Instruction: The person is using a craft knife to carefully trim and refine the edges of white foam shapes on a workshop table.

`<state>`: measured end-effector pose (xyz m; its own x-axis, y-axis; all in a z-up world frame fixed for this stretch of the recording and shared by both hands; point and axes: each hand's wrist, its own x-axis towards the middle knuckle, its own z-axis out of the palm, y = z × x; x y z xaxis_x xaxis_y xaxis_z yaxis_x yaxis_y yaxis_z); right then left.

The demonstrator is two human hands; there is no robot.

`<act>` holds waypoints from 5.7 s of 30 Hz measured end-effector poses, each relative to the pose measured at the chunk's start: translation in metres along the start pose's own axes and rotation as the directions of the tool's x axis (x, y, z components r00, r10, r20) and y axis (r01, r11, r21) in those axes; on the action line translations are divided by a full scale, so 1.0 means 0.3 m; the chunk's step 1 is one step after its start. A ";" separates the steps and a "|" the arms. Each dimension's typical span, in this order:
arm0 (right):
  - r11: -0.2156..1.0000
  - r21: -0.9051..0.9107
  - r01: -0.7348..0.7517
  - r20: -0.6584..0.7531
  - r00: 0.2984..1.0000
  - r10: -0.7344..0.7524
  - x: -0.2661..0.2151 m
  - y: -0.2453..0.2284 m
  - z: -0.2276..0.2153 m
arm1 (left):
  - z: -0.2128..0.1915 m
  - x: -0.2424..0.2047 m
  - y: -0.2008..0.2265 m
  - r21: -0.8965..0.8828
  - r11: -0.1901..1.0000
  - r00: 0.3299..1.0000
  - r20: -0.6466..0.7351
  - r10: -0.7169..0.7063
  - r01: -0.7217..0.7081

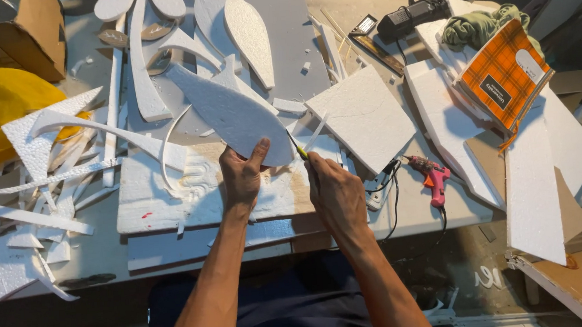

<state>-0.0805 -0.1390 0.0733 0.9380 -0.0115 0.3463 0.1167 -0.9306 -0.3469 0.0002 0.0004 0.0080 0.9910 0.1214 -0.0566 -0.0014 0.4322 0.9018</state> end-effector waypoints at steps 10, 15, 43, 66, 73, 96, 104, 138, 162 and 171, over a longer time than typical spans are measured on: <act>1.000 -0.027 0.008 -0.010 1.000 -0.008 0.002 -0.016 -0.010 | 0.022 -0.015 0.028 -0.005 1.000 0.999 -0.038 0.030 -0.030; 0.999 -0.027 -0.045 0.052 0.998 0.047 -0.042 -0.010 -0.011 | 0.020 -0.014 0.043 0.003 0.999 0.998 -0.037 0.048 -0.048; 0.923 0.188 -0.337 0.111 0.941 0.321 -0.047 -0.137 0.053 | 0.022 -0.015 0.001 -0.042 0.995 0.989 -0.120 0.090 -0.095; 0.997 0.021 -0.073 0.026 0.997 0.072 -0.040 -0.048 0.031 | 0.016 0.001 -0.034 -0.078 0.993 0.986 -0.145 0.081 -0.093; 0.997 0.045 -0.065 -0.014 0.998 0.066 0.001 -0.043 0.048 | 0.018 0.003 -0.032 -0.084 0.992 0.990 -0.116 0.079 -0.089; 0.980 0.065 -0.190 0.104 0.978 0.182 -0.078 -0.104 0.024 | 0.027 -0.003 -0.006 -0.101 0.992 0.978 -0.202 0.059 -0.081; 0.934 0.187 -0.305 0.060 0.952 0.299 -0.035 -0.057 0.024 | 0.034 -0.017 0.033 -0.133 0.989 0.975 -0.217 0.040 -0.070; 0.998 -0.005 -0.059 0.073 0.996 0.059 -0.008 -0.058 -0.017 | 0.019 0.005 -0.012 -0.072 0.994 0.983 -0.170 0.065 -0.078; 0.982 0.058 -0.177 0.009 0.984 0.177 -0.085 -0.085 0.096 | 0.004 0.003 -0.056 0.001 0.990 0.981 -0.134 0.141 -0.142; 0.372 0.799 -0.472 0.235 0.815 0.530 0.028 -0.077 0.089 | 0.013 -0.007 -0.005 -0.169 0.986 0.981 -0.189 -0.030 -0.002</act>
<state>-0.0666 -0.1079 0.0610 0.9026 -0.4172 -0.1063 -0.1387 -0.0480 -0.9892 -0.0013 -0.0041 0.0084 0.9473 0.2754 -0.1638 -0.0264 0.5765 0.8167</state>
